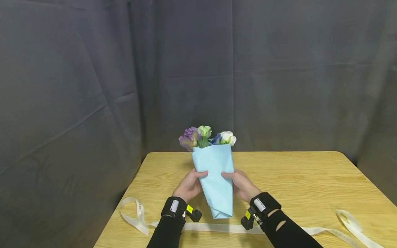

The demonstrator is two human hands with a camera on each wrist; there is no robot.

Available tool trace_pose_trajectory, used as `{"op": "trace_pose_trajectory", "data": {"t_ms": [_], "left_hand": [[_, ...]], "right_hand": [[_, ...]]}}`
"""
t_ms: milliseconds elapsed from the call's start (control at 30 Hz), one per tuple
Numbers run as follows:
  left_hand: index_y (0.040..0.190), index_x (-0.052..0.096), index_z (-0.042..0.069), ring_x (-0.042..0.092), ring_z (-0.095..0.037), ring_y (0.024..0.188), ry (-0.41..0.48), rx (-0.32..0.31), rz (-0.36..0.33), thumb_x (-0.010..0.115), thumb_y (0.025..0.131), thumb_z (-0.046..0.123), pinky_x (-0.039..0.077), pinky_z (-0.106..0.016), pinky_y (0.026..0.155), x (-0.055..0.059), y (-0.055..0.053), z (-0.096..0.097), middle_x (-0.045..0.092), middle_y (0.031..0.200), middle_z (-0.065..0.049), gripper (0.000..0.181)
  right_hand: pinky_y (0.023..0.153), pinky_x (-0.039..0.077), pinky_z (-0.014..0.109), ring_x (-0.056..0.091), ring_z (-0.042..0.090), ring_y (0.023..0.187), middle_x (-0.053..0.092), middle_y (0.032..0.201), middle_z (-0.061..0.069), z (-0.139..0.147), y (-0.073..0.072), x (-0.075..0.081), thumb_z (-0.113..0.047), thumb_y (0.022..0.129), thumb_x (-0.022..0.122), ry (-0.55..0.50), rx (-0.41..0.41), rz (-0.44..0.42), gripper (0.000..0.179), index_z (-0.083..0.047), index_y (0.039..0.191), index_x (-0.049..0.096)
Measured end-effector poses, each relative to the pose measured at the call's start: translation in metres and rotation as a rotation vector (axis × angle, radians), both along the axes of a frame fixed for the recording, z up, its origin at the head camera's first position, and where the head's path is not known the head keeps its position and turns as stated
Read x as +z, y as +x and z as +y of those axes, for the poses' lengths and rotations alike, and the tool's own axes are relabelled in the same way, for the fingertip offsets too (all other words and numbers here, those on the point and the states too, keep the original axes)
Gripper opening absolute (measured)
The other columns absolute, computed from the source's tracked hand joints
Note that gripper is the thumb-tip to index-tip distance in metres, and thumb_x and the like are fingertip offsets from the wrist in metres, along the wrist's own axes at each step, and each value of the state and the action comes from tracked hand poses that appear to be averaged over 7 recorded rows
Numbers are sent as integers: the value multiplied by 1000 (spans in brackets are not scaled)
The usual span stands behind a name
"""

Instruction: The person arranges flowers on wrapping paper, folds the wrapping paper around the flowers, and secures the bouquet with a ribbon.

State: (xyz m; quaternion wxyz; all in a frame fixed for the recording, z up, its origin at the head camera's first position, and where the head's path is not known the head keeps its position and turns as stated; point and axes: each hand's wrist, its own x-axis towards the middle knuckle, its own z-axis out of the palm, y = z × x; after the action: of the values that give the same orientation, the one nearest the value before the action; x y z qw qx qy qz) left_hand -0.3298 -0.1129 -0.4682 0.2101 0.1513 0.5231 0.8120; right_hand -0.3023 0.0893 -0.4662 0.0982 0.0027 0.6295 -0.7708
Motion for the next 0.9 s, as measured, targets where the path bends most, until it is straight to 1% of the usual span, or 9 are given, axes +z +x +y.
{"op": "trace_pose_trajectory", "data": {"t_ms": [67,133,200,333,433,533,733,833,900], "left_hand": [[152,26,6,54,-24,124,3,-16,-9,52,98,4,39,-46,111,0,0,3,49,140,-11,60],[151,27,6,54,-24,123,3,-23,-15,52,97,4,39,-46,111,-1,0,6,50,139,-10,60],[150,30,4,56,-23,122,-8,-21,-1,54,97,4,41,-45,110,-2,-1,9,52,137,-10,58],[145,40,1,61,-24,116,-47,15,15,61,97,4,49,-42,102,-5,-3,15,59,130,-11,52],[144,43,2,64,-25,114,-94,42,24,68,95,6,51,-43,100,-5,-3,18,60,130,-13,55],[145,44,3,64,-27,115,-145,50,48,71,93,8,51,-45,100,-1,-1,21,61,132,-14,59],[143,46,1,66,-29,114,-186,17,53,72,90,5,52,-44,99,3,2,27,64,129,-15,59],[141,47,1,67,-27,112,-206,9,48,72,89,5,53,-42,97,1,3,30,65,127,-14,58],[140,49,1,67,-26,110,-219,12,43,72,89,4,54,-41,96,-2,5,31,65,125,-14,56]], "right_hand": [[90,54,42,66,26,105,64,121,17,3,1,-1,-12,103,55,17,-19,8,42,6,139,45],[93,53,43,66,27,106,63,122,18,5,2,-1,-10,103,55,17,-20,19,43,6,140,45],[95,52,44,65,27,107,63,123,19,8,3,-1,-9,103,54,16,-13,30,43,7,141,44],[97,51,45,64,27,109,61,126,19,13,5,-1,-7,102,55,17,-2,43,45,6,143,43],[98,51,47,64,29,111,59,129,20,17,6,0,-7,101,57,21,2,46,47,3,145,42],[98,51,48,63,30,112,58,131,20,23,8,1,-7,99,60,26,12,44,50,1,145,42],[97,52,46,65,27,109,60,127,18,39,13,3,-5,95,65,49,65,40,54,4,143,42],[94,54,42,65,26,106,63,124,17,45,15,3,-6,93,67,74,56,20,53,6,140,45],[91,54,40,65,25,105,64,122,16,47,17,1,-10,94,67,80,44,-7,51,7,138,47]]}}
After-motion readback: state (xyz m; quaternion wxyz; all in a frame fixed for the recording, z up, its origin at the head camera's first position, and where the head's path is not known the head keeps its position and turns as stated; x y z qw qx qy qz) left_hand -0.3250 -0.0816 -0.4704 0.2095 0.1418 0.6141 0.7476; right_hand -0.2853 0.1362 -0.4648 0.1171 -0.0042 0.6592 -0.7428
